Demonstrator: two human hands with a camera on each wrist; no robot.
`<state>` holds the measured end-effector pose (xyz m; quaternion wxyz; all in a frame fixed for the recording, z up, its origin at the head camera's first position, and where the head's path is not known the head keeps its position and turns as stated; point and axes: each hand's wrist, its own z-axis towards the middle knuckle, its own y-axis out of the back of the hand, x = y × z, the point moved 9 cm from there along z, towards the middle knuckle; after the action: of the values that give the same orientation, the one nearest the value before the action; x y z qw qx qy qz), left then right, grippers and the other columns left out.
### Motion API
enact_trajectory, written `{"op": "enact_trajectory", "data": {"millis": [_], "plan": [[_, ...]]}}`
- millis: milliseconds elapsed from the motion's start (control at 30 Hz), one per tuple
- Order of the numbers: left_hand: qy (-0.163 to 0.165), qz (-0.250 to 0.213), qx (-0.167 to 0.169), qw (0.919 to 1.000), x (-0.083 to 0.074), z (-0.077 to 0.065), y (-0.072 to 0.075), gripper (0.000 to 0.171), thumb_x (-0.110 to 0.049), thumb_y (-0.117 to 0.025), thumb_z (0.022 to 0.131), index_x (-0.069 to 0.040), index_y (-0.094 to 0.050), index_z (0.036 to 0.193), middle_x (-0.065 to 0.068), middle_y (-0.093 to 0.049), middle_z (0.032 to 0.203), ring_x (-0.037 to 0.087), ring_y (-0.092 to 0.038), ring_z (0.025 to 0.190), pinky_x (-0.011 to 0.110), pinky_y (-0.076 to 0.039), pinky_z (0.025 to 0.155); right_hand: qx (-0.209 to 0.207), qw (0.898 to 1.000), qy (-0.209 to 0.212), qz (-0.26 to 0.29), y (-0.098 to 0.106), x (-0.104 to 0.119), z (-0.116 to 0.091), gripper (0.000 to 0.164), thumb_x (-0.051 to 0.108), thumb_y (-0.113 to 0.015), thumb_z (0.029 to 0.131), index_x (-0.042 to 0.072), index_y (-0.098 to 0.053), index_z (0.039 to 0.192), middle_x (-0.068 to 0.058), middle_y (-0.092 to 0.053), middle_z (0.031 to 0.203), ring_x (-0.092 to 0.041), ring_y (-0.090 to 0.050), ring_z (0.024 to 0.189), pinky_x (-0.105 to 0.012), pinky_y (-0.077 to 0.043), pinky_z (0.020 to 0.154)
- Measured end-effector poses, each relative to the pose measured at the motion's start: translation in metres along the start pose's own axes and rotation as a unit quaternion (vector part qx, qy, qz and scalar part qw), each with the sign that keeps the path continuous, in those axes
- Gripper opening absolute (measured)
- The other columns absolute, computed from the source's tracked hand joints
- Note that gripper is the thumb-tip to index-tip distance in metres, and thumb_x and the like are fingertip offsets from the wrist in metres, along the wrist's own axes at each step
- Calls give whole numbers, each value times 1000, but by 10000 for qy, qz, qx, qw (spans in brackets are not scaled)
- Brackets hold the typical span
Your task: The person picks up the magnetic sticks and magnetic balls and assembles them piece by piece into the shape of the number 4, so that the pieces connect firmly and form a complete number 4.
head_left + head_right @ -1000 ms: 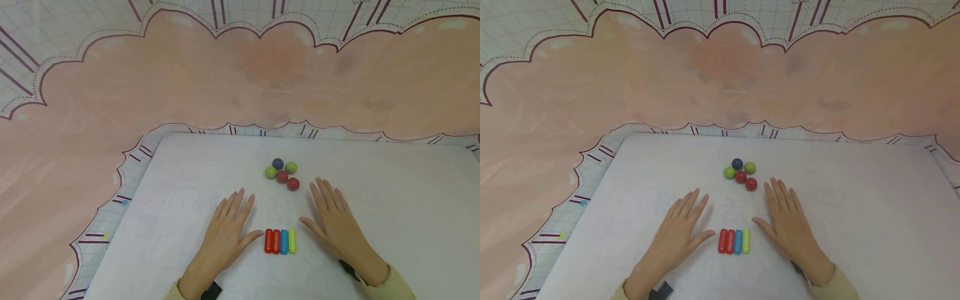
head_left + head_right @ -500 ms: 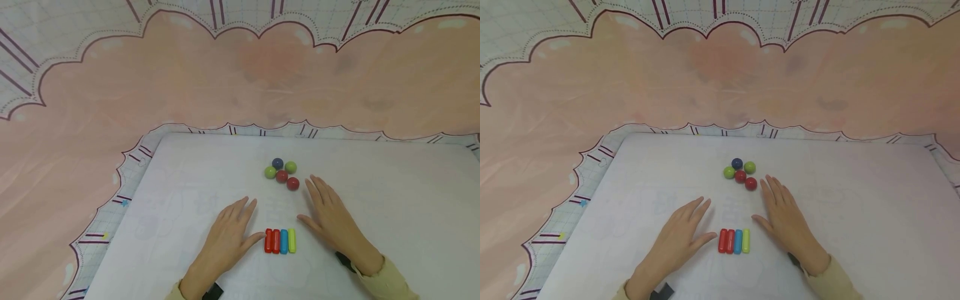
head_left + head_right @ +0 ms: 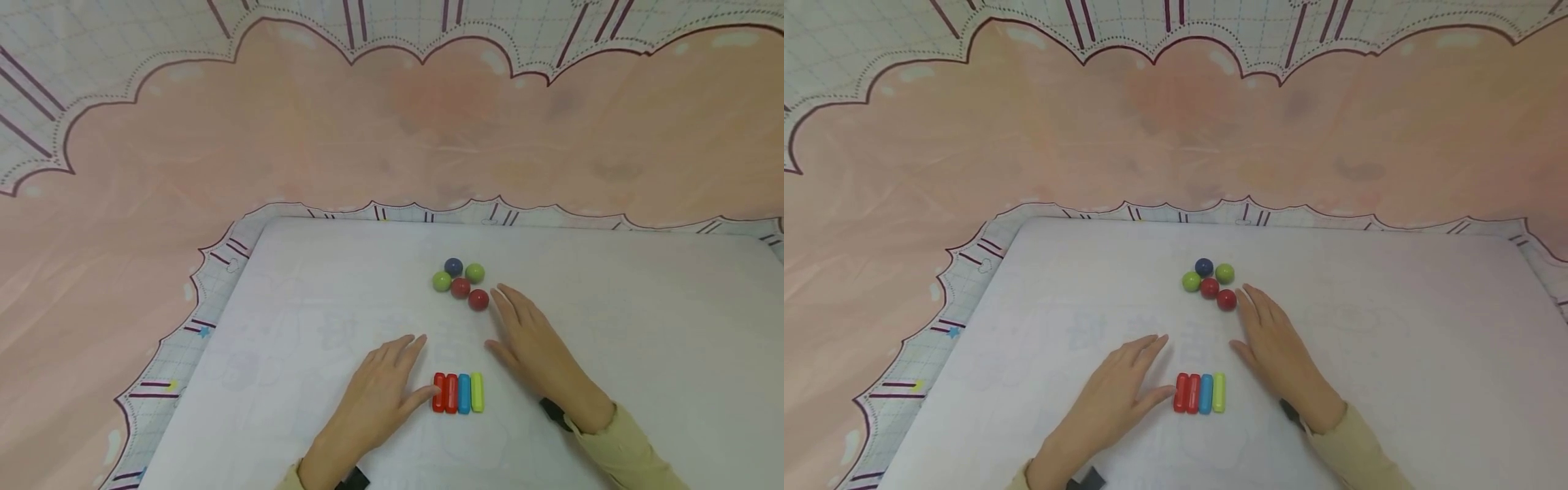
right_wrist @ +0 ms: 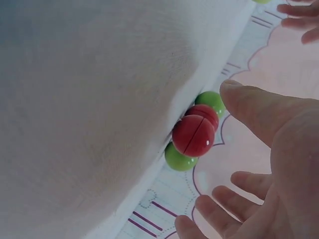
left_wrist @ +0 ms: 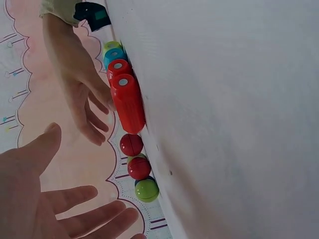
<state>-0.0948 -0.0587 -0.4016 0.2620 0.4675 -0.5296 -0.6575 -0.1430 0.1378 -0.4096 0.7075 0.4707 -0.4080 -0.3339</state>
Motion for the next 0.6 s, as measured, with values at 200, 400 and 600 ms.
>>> {"op": "enact_trajectory", "data": {"millis": [200, 400, 600], "plan": [[-6, -203, 246, 9995, -5, 2, -7, 74, -57, -59, 93, -14, -41, 150, 5, -52, 144, 23, -52, 129, 43, -45, 107, -44, 9999, 105, 35, -1, 2, 6, 85, 20, -81, 84, -1, -31, 150, -22, -37, 150, -37, -40, 135, -55, -39, 109], [-199, -153, 113, 9996, -10, 2, -9, 68, -53, -59, 95, -11, -46, 146, 5, -56, 137, 20, -55, 122, 40, -46, 104, 96, 9999, 32, 59, -5, 2, 11, 83, 19, -79, 85, 0, -31, 150, -22, -39, 149, -37, -41, 134, -53, -40, 109], [-257, -34, 139, 9996, -12, 2, -11, 65, -49, -64, 94, -10, -49, 144, 5, -59, 131, 20, -57, 117, 38, -49, 100, 106, 9999, 118, 43, -6, 2, 15, 79, 18, -78, 86, -4, -33, 148, -23, -41, 146, -37, -42, 133, -51, -40, 110]]}}
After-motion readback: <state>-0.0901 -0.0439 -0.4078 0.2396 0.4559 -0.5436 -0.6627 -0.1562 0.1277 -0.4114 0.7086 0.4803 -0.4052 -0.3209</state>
